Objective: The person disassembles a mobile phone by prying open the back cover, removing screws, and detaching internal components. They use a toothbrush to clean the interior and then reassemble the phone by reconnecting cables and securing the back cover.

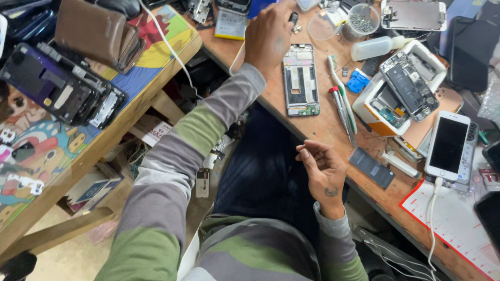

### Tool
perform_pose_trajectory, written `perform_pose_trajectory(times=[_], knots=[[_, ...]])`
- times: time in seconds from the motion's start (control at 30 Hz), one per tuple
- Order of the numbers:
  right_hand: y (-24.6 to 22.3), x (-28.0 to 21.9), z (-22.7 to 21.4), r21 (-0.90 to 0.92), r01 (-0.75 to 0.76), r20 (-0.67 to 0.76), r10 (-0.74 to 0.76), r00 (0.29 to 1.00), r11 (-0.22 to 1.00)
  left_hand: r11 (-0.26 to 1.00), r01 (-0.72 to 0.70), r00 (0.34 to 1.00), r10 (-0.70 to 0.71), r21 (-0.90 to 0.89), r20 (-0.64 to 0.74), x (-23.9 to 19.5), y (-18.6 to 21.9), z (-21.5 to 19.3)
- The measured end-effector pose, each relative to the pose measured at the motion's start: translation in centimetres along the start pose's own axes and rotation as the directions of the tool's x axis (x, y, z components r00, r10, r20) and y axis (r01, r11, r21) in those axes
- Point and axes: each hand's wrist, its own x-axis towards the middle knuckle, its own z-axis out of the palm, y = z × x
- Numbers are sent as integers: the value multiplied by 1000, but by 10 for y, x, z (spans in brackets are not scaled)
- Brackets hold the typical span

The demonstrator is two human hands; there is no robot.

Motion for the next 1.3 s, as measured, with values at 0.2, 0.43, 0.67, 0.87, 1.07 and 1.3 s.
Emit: perform_pose_trajectory(times=[0.2, 0.43, 0.67, 0.87, 1.07, 1.3], knots=[[-21, 4, -7, 26, -15, 48, 14, 999, 1000, 997, 74, 997, -74, 17, -18, 13, -17, 31], [-52, 35, -7, -417, 194, 23, -203, 979, 888, 976, 168, 986, -169, -141, 5, -13, 21, -13], [-57, 66, 13, -745, 264, 115, -271, 956, 613, 653, 603, 797, -483, -458, 362, -104, 83, -70], [-48, 68, 15, -672, 176, 41, -201, 979, 720, 457, 606, 791, -432, -651, 433, -131, 97, -65], [-44, 64, 14, -634, 135, -34, -202, 979, 761, 420, 654, 743, -516, -629, 427, -119, 90, -48], [-37, 64, 4, -460, 218, 7, -242, 970, 861, 525, 580, 814, -404, -622, 418, -117, 84, -45]])
